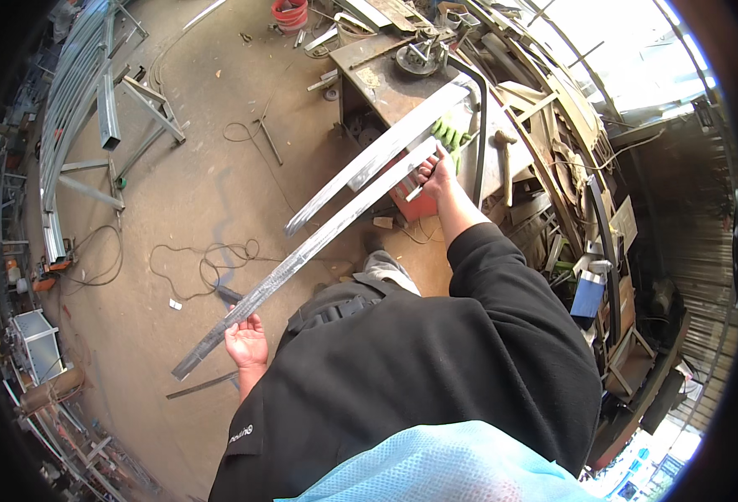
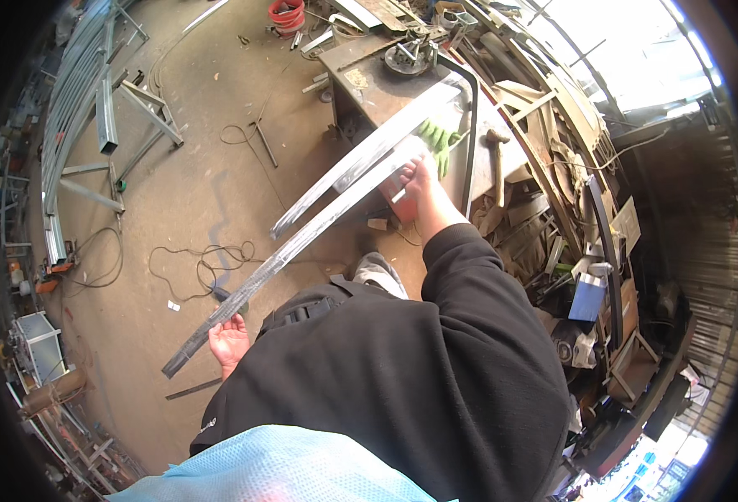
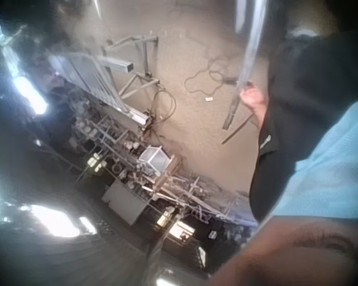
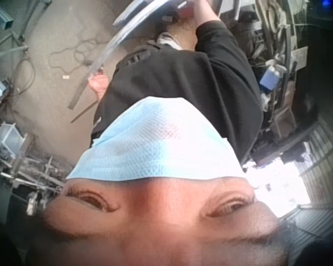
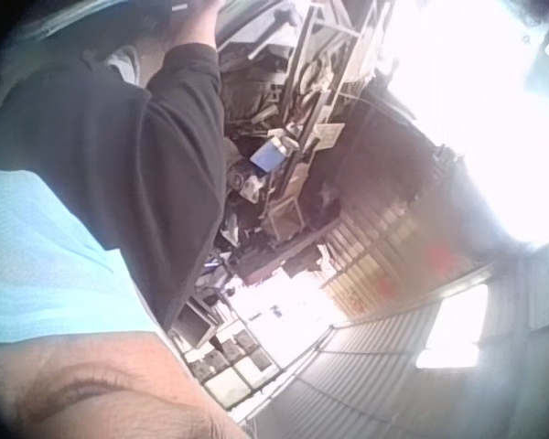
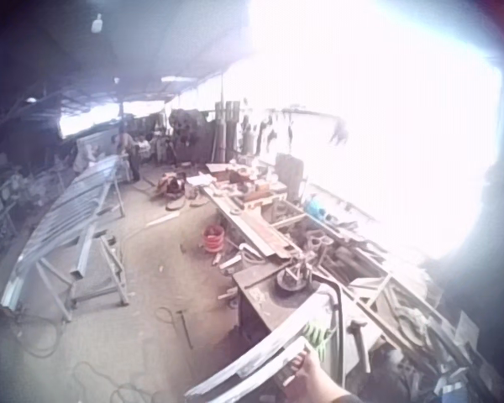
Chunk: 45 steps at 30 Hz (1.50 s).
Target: The person uses a speed square and marker to draw lines on a stack of corrugated metal sheets. They then measure the sheets with a tape measure and mark additional points. The person handles the metal sheets and tools throughout the process.
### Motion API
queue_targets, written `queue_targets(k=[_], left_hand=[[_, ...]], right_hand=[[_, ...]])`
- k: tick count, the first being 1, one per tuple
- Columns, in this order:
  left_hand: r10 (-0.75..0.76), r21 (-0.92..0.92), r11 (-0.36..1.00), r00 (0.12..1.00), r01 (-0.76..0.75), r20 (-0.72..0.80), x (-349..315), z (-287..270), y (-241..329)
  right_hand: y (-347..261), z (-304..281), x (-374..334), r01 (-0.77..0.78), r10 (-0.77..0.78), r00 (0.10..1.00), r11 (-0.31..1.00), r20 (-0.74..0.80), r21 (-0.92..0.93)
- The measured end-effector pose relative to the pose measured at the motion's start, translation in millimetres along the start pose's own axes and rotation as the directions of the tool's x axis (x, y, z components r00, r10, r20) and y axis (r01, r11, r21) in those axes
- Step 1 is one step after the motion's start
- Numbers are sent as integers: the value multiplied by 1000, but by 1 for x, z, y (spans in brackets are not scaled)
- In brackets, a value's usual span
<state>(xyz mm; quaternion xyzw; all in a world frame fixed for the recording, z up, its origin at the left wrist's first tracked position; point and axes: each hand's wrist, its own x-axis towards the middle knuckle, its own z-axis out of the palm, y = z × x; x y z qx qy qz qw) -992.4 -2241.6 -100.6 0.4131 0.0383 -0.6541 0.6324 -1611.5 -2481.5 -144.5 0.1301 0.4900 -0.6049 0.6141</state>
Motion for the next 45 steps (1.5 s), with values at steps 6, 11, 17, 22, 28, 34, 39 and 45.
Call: queue_targets(k=[6,11,17,22,28,34,39,45], left_hand=[[-70,0,997,989,71,-128,31,84,-67],[-119,12,992,956,127,-269,60,126,-113],[-100,27,992,911,121,-400,84,168,-154],[-119,14,991,913,135,-390,114,200,-186],[-238,15,968,941,249,-243,155,223,-243],[-298,29,951,935,309,-195,182,238,-295],[-340,-28,939,908,344,-246,200,249,-332],[-409,-37,911,884,412,-228,213,262,-370]], right_hand=[[-59,15,97,-26,22,991,999,-130,-29],[-80,9,157,25,-34,968,999,-248,-40],[-101,0,157,19,-34,994,989,-104,-146],[-122,-16,94,21,18,993,951,121,-310],[-123,-83,-2,-71,113,990,919,85,-389],[-127,-145,-65,-158,154,987,933,-36,-324],[-131,-170,-89,-153,139,988,933,-67,-327],[-136,-181,-92,-123,119,992,939,-31,-321]])
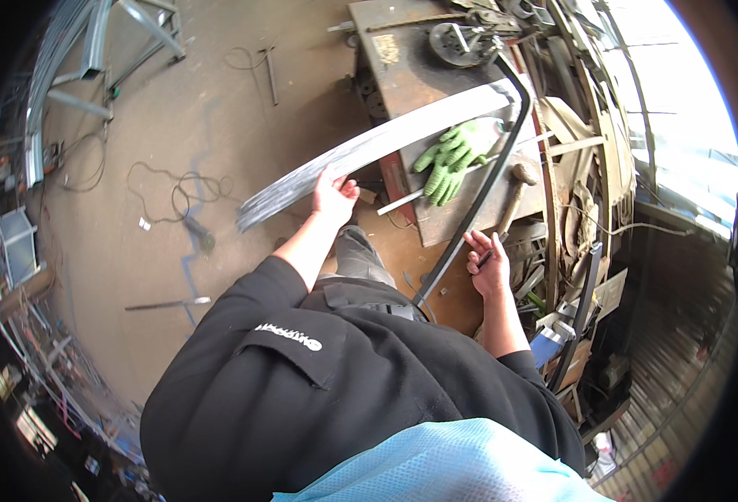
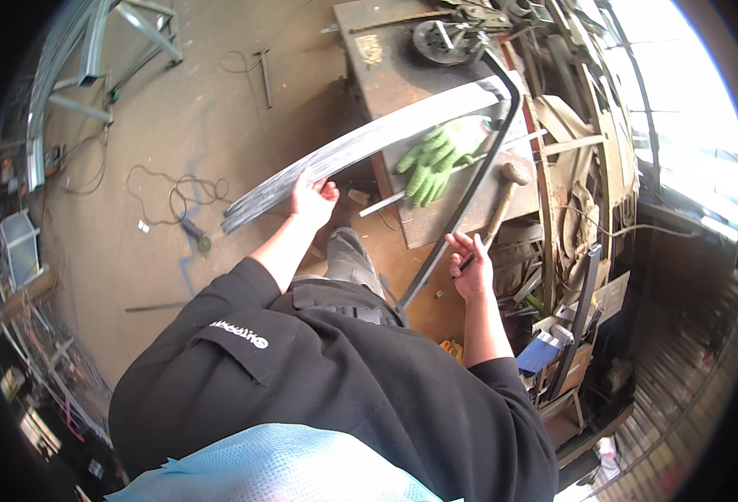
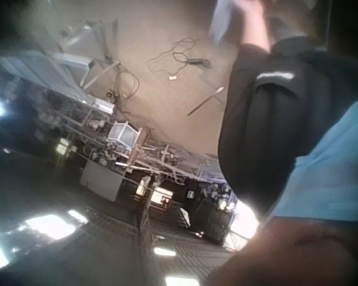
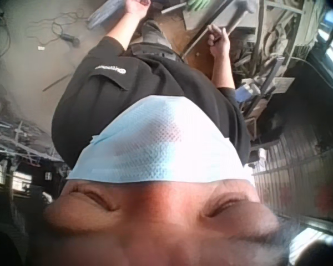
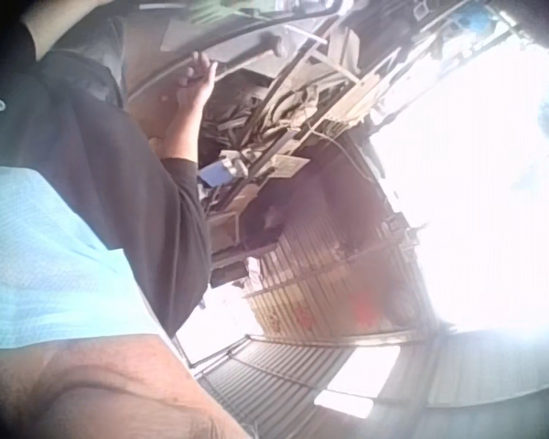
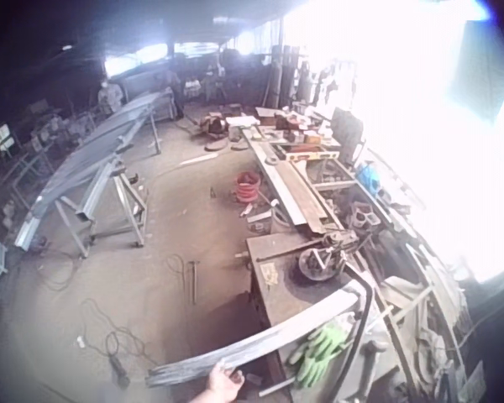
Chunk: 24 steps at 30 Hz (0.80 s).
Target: The person uses a speed square and marker to draw lines on a stack of corrugated metal sheets. They then measure the sheets with a tape measure and mark additional points. The person handles the metal sheets and tools throughout the process.
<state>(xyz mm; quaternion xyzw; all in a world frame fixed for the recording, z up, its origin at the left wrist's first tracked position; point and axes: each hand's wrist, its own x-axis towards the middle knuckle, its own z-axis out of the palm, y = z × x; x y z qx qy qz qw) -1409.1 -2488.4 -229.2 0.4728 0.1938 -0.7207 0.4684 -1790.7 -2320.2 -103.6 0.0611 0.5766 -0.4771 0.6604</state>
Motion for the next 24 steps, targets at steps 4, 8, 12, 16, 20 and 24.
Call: queue_targets(k=[4,8,12,16,20,24], left_hand=[[-54,286,957,998,45,24,-7,19,-4],[-359,674,718,922,173,146,-44,16,17],[-400,865,500,895,32,198,-92,-36,48],[-1,950,-228,976,-214,219,-134,-143,97],[286,934,-338,958,113,-12,-196,-292,137],[532,980,128,823,151,-197,-272,-453,112]], right_hand=[[2,-4,0,-3,4,1000,1000,7,-19],[6,-1,1,-14,15,1000,999,22,-46],[15,18,9,-22,26,999,993,34,-112],[28,54,23,-83,109,986,976,123,-202],[46,101,35,-103,182,968,916,172,-388],[82,155,37,-41,164,973,812,161,-582]])
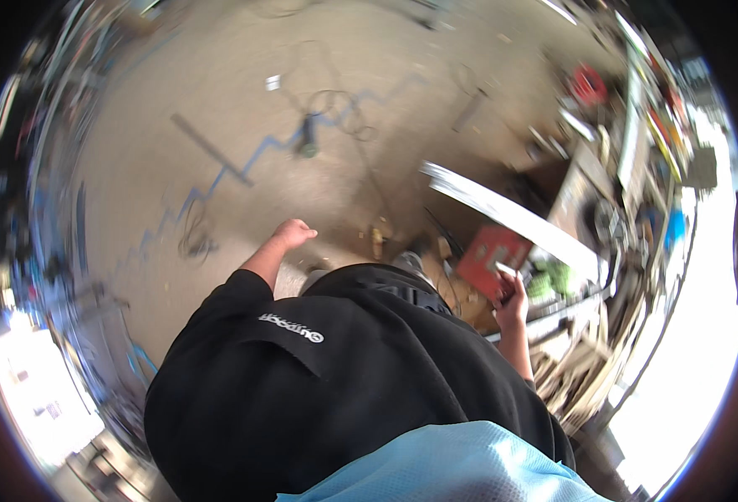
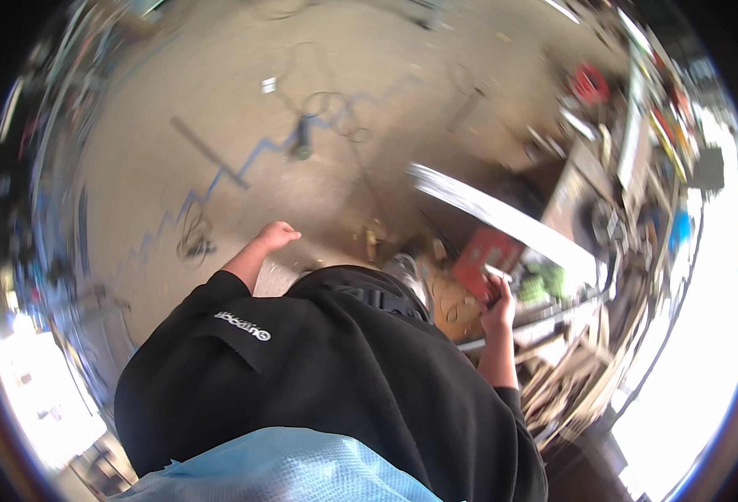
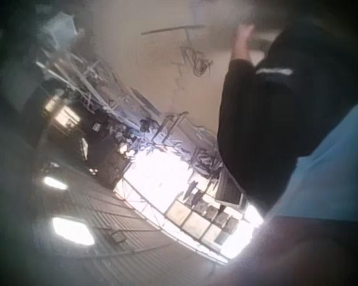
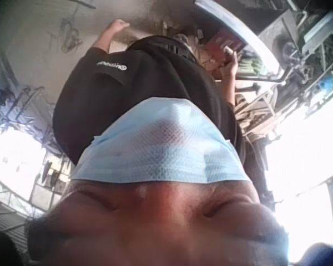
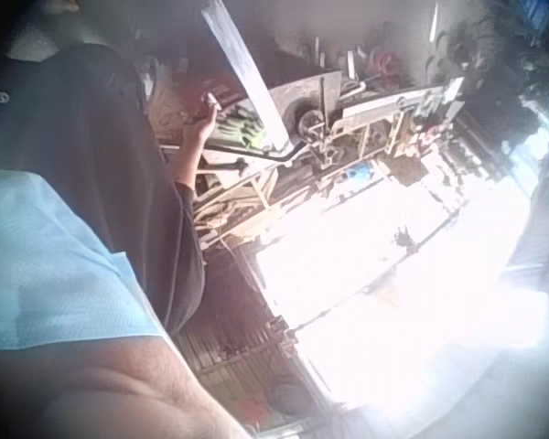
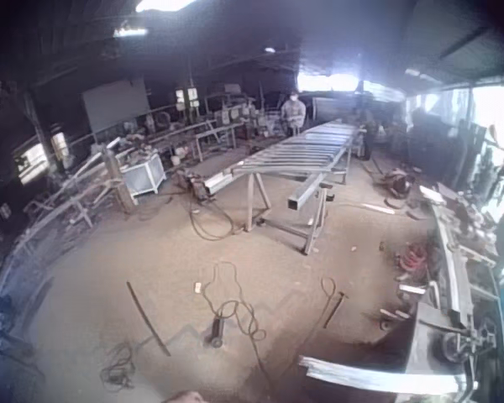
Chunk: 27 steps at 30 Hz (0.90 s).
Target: The person uses a speed square and marker to draw lines on a stack of corrugated metal sheets. They then measure the sheets with a tape measure and mark additional points. The person handles the metal sheets and tools throughout the process.
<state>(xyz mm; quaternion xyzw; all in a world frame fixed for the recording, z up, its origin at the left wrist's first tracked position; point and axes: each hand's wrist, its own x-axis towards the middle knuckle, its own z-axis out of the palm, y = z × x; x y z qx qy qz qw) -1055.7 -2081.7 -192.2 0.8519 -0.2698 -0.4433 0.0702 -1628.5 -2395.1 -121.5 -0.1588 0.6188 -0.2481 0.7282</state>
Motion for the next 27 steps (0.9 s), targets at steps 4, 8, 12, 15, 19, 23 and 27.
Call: queue_targets(k=[4,8,12,15,19,23,27], left_hand=[[-201,-252,952,976,175,-80,-70,36,-164],[-404,-277,869,911,410,80,-158,117,-309],[-523,-278,795,841,539,136,-277,195,-410],[-725,-592,332,600,734,337,-345,239,-444],[-684,-872,-65,615,485,392,-384,295,-440],[-568,-839,-324,620,436,542,-352,304,-396],[-640,-927,18,717,375,278,-331,258,-358]], right_hand=[[20,75,3,-6,1,1000,924,-13,-382],[73,165,6,-49,104,993,783,53,-620],[125,266,15,114,224,943,484,248,-868],[150,357,21,307,275,904,114,327,-945],[190,471,22,346,270,910,-82,314,-935],[249,561,33,324,308,906,-68,290,-943],[329,642,70,445,507,813,-222,287,-867]])
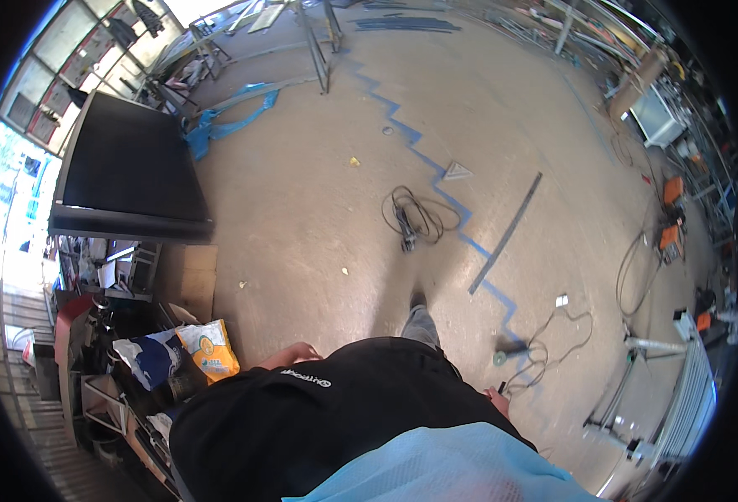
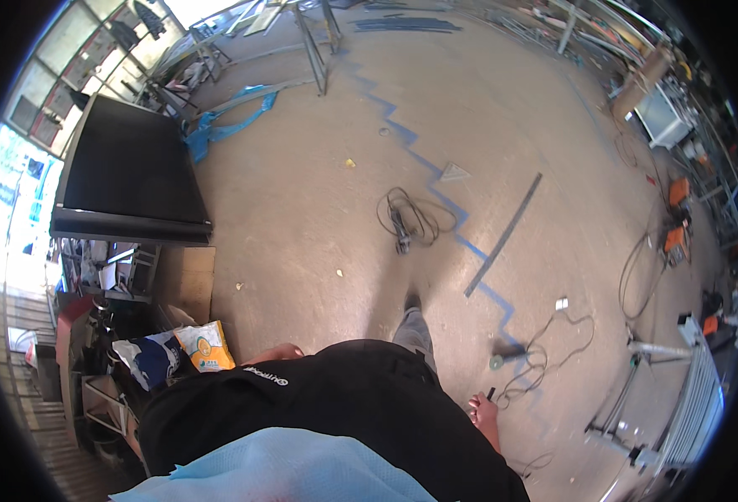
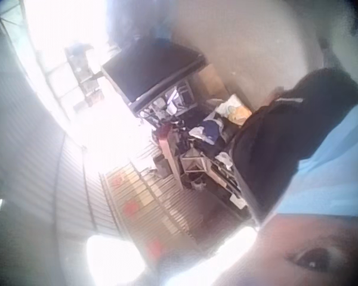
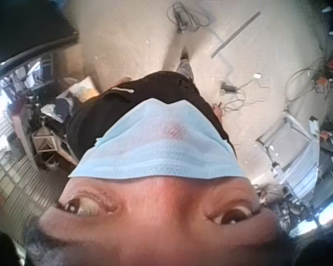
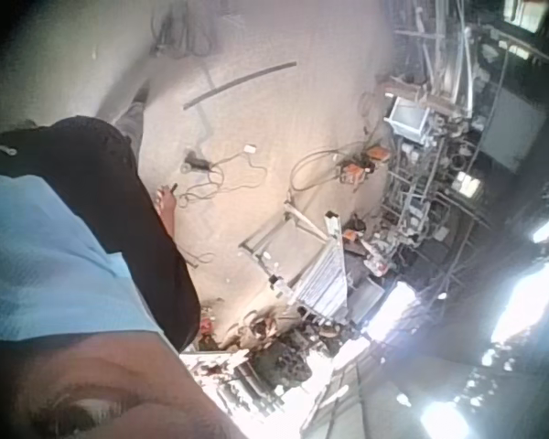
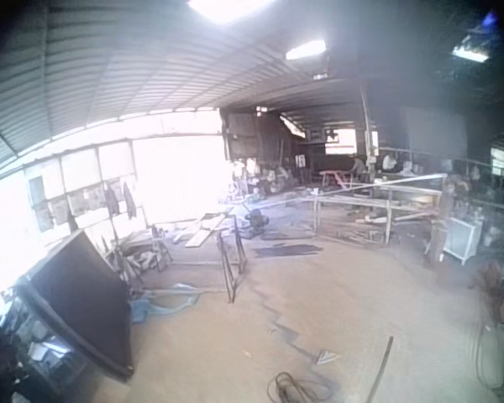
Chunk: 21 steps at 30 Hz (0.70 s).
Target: The person uses a speed square and marker to draw lines on a stack of corrugated metal sheets. They then measure the sheets with a tape measure and mark additional points. The person handles the metal sheets and tools throughout the process.
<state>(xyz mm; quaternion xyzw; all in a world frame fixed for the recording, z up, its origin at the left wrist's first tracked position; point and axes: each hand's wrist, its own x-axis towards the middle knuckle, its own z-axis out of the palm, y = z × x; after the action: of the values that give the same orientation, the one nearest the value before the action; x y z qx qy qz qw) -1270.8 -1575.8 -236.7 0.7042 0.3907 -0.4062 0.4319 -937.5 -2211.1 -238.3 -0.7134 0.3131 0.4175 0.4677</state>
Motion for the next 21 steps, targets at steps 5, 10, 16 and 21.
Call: queue_targets(k=[5,10,16,21], left_hand=[[-7,-247,969,999,-5,-45,9,-77,72],[-67,-517,834,896,-192,-440,37,-135,101],[-172,-392,918,953,64,-248,48,-171,115],[-279,-432,865,960,257,14,56,-225,87]], right_hand=[[-114,41,109,-36,42,981,999,190,-36],[-328,86,111,46,-16,992,966,121,-255],[-544,206,86,251,-237,968,929,83,-273],[-612,297,98,230,-221,973,935,66,-270]])
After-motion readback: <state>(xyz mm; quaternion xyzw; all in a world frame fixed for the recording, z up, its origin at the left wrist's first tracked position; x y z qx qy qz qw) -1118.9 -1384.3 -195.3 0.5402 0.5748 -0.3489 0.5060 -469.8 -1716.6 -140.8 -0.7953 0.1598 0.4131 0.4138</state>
